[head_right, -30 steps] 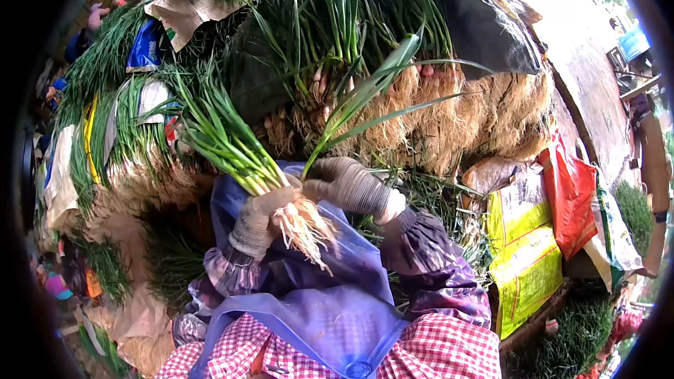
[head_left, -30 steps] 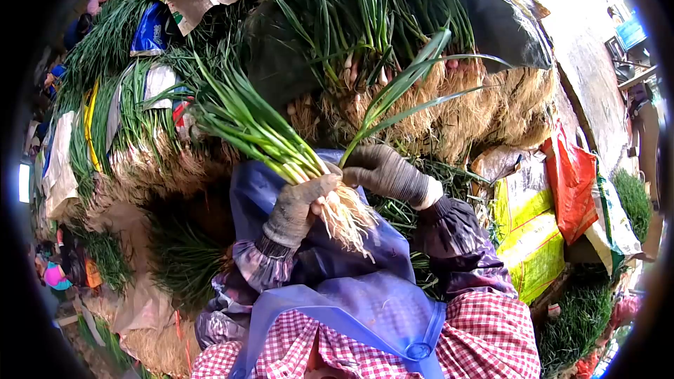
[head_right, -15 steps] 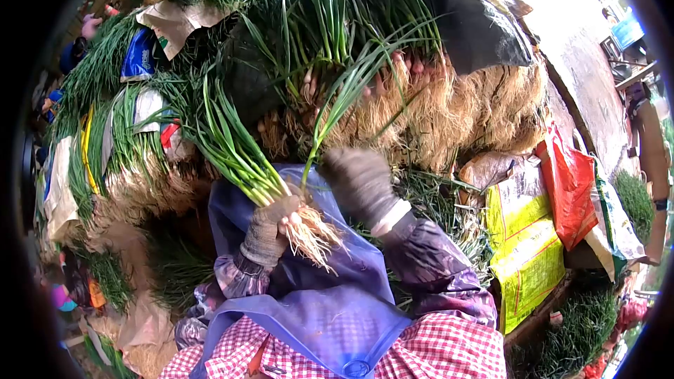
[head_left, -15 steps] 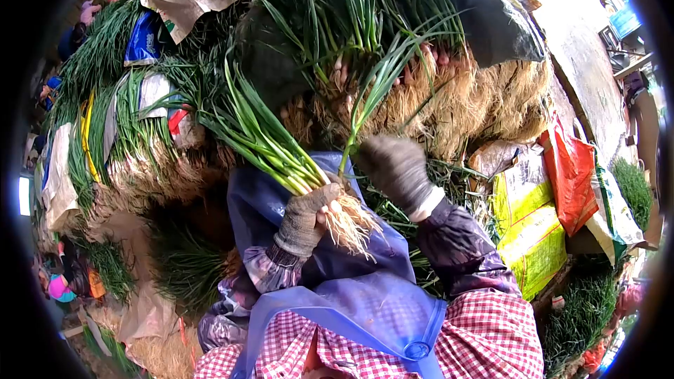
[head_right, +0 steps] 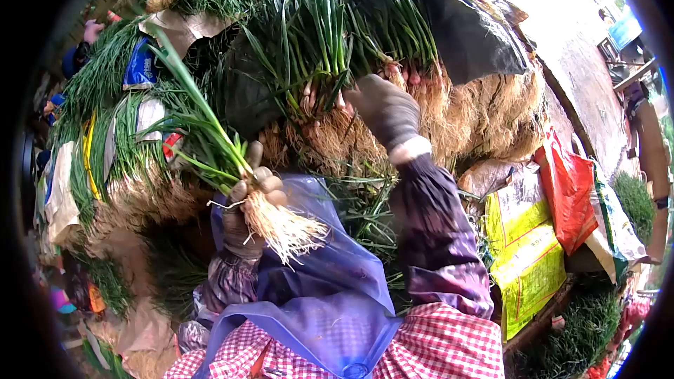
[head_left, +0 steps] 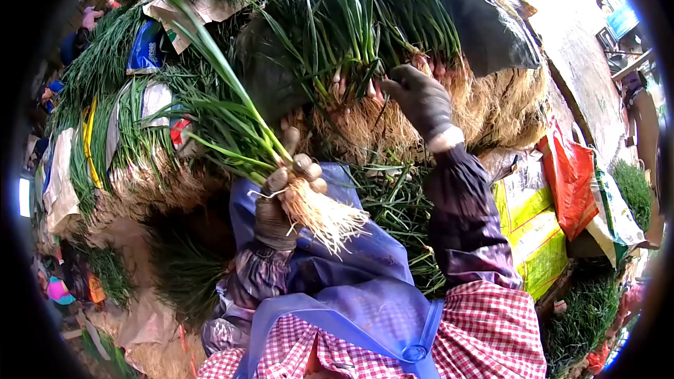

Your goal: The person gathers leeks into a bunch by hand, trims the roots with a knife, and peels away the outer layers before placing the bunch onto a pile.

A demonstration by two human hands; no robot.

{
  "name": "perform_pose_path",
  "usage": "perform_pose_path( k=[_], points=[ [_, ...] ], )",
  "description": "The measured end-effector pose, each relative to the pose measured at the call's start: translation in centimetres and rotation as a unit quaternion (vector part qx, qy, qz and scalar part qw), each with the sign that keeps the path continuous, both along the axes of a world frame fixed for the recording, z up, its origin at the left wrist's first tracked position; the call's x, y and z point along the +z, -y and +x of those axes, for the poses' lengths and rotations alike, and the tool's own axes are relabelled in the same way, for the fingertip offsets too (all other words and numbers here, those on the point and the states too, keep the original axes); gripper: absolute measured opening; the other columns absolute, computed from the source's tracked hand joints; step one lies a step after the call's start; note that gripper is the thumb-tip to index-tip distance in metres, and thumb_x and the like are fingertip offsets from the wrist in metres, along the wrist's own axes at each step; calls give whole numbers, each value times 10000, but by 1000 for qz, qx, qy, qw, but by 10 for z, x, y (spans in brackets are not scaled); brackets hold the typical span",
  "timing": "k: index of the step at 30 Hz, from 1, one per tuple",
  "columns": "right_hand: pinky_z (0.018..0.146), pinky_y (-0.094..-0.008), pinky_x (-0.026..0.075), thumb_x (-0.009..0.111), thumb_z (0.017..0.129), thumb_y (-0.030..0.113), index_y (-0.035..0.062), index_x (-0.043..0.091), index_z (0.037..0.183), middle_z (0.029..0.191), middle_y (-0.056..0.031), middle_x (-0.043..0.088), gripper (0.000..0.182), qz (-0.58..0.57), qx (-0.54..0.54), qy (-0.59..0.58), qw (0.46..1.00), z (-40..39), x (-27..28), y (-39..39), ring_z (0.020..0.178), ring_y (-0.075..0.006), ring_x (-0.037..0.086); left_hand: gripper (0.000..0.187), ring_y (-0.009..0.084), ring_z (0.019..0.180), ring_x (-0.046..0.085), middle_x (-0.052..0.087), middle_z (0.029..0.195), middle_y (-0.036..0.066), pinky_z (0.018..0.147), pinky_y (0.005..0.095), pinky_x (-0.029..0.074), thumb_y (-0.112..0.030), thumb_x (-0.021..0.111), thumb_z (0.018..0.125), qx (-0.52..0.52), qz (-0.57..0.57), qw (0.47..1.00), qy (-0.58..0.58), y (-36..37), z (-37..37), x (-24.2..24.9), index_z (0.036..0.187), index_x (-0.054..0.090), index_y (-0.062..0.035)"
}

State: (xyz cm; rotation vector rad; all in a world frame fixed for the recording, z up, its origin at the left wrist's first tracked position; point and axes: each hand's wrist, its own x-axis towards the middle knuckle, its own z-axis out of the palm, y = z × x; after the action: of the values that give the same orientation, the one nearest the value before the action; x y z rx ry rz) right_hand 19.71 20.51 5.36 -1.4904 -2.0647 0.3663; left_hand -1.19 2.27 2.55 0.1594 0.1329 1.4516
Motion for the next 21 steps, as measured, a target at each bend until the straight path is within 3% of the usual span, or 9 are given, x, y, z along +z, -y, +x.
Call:
perform_pose_path(
  k=[4, 5, 7, 8, 13, 14, 17, 19, 21],
  points=[
    [657, -403, 490, 748, 687, 551, 98, 660, 921, 790, -115, 668, 517, -71, 9, 130, 989, -39, -9, -9, 752, -336, 640, 430, 171, 874, 441, 508, 899, 19, 817, 339, 422, -126, 661, 848, -31, 3, 999, 12, 0, 1, -15, 1248, 509, -91],
    [644, -380, 491, 747, 738, 490, 84, 661, 940, 772, -113, 666, 462, -60, 16, 151, 987, -43, -12, -8, 700, -275, 645, 406, 179, 886, 457, 516, 903, 23, 828, 350, 430, -131, 667, 846, -30, -6, 1000, -1, 3, 0, -15, 1221, 517, -89],
    [601, -314, 487, 728, 803, 395, 57, 672, 954, 761, -73, 668, 375, -102, 90, -49, 990, -26, -29, -21, 649, -163, 620, 360, 194, 912, 488, 533, 911, 31, 851, 373, 446, -141, 677, 841, -29, -14, 999, -27, 3, -3, -15, 1166, 531, -87],
    [571, -234, 470, 711, 835, 312, 40, 674, 990, 782, -27, 666, 315, -292, 86, -327, 895, -16, -2, -2, 653, -75, 583, 323, 245, 968, 541, 567, 935, 55, 899, 414, 460, -123, 679, 832, -33, -16, 998, -44, 5, -8, -18, 1122, 542, -87],
    [615, -195, 468, 606, 889, 211, 50, 616, 1063, 888, -11, 612, 237, -379, 197, -655, 624, 19, -34, 2, 684, -88, 579, 314, 327, 1073, 580, 608, 1078, 152, 1009, 461, 422, -88, 666, 819, -21, -73, 993, -95, 6, -2, -21, 1107, 549, -42],
    [590, -195, 461, 609, 885, 202, 51, 616, 1027, 883, -11, 609, 208, -252, 247, -470, 809, 19, -38, 4, 674, -86, 576, 318, 333, 1088, 576, 608, 1106, 167, 1020, 462, 415, -91, 667, 819, -20, -82, 991, -105, 5, 1, -18, 1107, 548, -31],
    [486, -187, 396, 616, 874, 134, 46, 647, 911, 745, 10, 611, 100, -380, 157, -519, 750, 8, -31, 27, 597, -46, 535, 316, 331, 1106, 573, 619, 1127, 200, 1017, 436, 422, -100, 659, 829, -9, -88, 987, -131, 3, 1, -14, 1109, 558, 7],
    [535, -200, 417, 585, 819, 90, 34, 618, 990, 827, -8, 643, 182, -392, 144, -431, 800, -6, -20, 39, 596, -80, 546, 312, 281, 1042, 607, 643, 1055, 171, 965, 385, 469, -108, 661, 835, 2, -91, 987, -132, 0, 6, -4, 1106, 568, 15],
    [537, -222, 458, 605, 870, 143, 19, 632, 1000, 801, -12, 650, 181, -396, 144, -481, 769, -25, -22, 61, 578, -86, 557, 262, 57, 627, 543, 610, 756, 0, 628, 184, 477, -111, 682, 844, -59, -130, 981, -131, -10, -7, -36, 1066, 608, 7]
  ],
)
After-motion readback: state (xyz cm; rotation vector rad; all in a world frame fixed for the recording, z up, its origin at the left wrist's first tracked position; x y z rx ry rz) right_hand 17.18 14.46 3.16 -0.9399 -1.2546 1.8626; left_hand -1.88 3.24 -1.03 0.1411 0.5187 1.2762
